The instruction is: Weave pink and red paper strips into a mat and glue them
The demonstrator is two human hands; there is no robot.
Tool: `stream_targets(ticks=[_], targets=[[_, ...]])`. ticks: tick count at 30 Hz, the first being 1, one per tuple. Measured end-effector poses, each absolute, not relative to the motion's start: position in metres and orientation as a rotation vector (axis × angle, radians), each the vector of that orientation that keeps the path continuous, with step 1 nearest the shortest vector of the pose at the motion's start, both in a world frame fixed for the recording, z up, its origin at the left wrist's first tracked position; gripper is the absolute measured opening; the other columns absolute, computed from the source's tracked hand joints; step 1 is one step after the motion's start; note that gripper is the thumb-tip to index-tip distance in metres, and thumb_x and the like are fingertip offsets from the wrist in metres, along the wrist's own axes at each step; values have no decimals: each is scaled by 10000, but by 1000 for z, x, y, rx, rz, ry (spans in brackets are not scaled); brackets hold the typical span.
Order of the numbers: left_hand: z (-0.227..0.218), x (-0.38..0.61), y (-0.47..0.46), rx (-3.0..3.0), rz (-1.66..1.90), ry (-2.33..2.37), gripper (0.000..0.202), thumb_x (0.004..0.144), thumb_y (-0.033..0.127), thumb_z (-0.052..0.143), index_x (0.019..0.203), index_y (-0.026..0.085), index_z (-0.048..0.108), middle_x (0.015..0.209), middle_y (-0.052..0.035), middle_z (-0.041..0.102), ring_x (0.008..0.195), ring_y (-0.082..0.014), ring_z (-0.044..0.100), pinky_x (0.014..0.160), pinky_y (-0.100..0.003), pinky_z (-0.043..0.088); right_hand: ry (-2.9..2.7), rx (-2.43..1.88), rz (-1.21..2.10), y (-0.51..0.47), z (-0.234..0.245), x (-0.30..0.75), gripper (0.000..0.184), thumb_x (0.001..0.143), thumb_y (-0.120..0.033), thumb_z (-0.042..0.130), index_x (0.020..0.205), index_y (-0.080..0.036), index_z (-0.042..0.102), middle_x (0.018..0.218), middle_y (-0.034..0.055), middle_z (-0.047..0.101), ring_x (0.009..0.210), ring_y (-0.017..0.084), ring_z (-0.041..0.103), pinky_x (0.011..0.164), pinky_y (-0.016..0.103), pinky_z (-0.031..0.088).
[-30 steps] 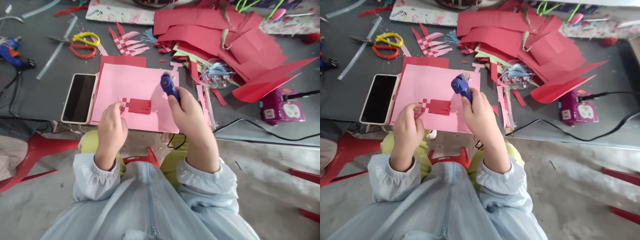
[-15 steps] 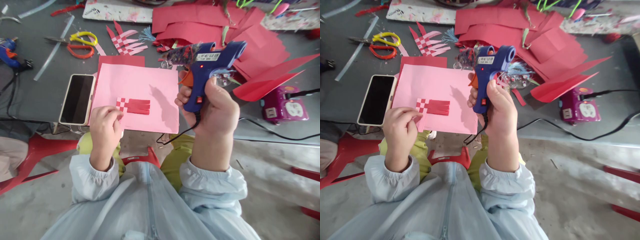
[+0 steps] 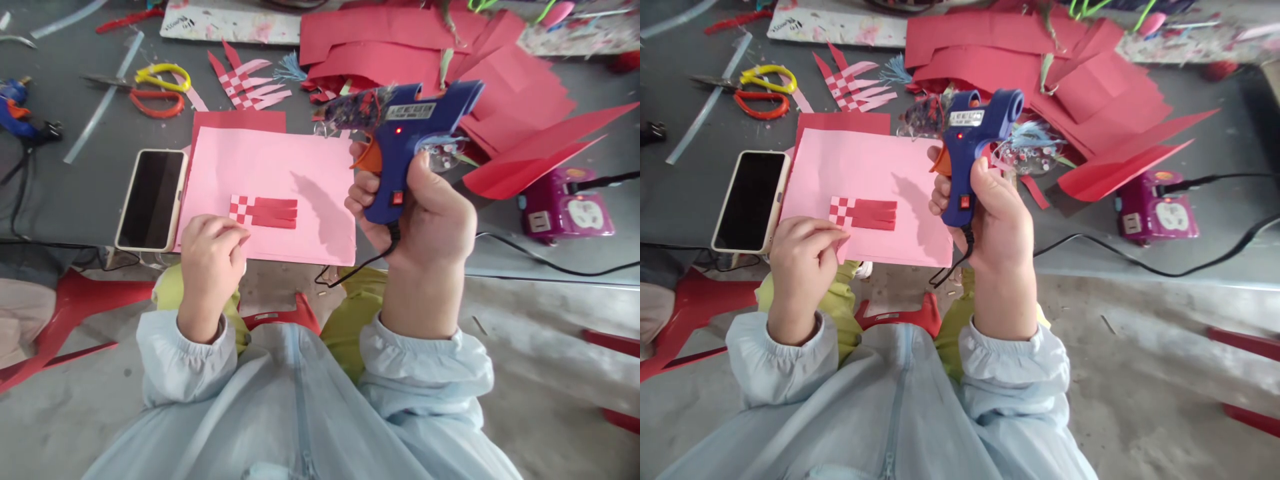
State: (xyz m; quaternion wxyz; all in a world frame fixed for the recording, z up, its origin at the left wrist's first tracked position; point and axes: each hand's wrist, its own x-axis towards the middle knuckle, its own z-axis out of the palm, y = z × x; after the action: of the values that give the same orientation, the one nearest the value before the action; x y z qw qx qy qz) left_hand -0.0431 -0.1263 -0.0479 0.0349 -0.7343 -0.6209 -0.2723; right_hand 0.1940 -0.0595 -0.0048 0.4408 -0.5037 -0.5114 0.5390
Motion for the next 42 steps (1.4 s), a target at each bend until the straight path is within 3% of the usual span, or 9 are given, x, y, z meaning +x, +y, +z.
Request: stream_targets(ticks=[5,9,15,21,33,42], targets=[[-49,-42,-125,-2248,-871,-1888,311,889,69,480,959,215,746,996,-70,750,1000,-255,644,960,-452,522,-1425,-1287,1348,-59,-5,198,665,889,-786,284,1158,-300,649,838,77,536,801,254,579,667,403,478],[-48,-40,-123,-2304,-767,-1878,317,902,93,480,1066,220,719,1143,-87,716,1131,-272,612,1032,-471,489,-1362,-1257,1470,-59,-4,200,614,896,-772,330,1215,-326,608,804,40,518,689,204,531,599,355,439],[-50,-38,-123,-2336,-589,-1927,343,906,116,492,1140,246,706,1181,-111,685,1160,-304,596,997,-518,488,-1158,-1101,1637,-59,-7,197,522,862,-721,506,1085,-269,646,707,-1,459,530,140,360,478,303,289],[-50,-37,-122,-2355,-602,-1923,360,914,113,465,1150,227,713,1179,-131,686,1133,-305,608,980,-510,491,-1009,-976,1755,-62,-4,195,439,802,-645,671,916,-223,624,655,-37,428,476,95,315,424,277,66],[-49,-38,-121,-2347,-584,-1897,361,886,85,458,1111,222,704,1150,-109,707,1100,-280,639,959,-462,513,-1112,-1076,1724,-59,-7,199,504,790,-738,600,901,-246,602,593,-41,400,458,107,299,427,293,95],[-49,-38,-120,-2347,-611,-1924,404,883,85,434,1176,204,685,1178,-101,721,1126,-276,644,1003,-458,504,-1036,-1052,1729,-64,-2,197,431,829,-632,600,951,-221,641,565,-53,406,433,94,246,436,299,45]])
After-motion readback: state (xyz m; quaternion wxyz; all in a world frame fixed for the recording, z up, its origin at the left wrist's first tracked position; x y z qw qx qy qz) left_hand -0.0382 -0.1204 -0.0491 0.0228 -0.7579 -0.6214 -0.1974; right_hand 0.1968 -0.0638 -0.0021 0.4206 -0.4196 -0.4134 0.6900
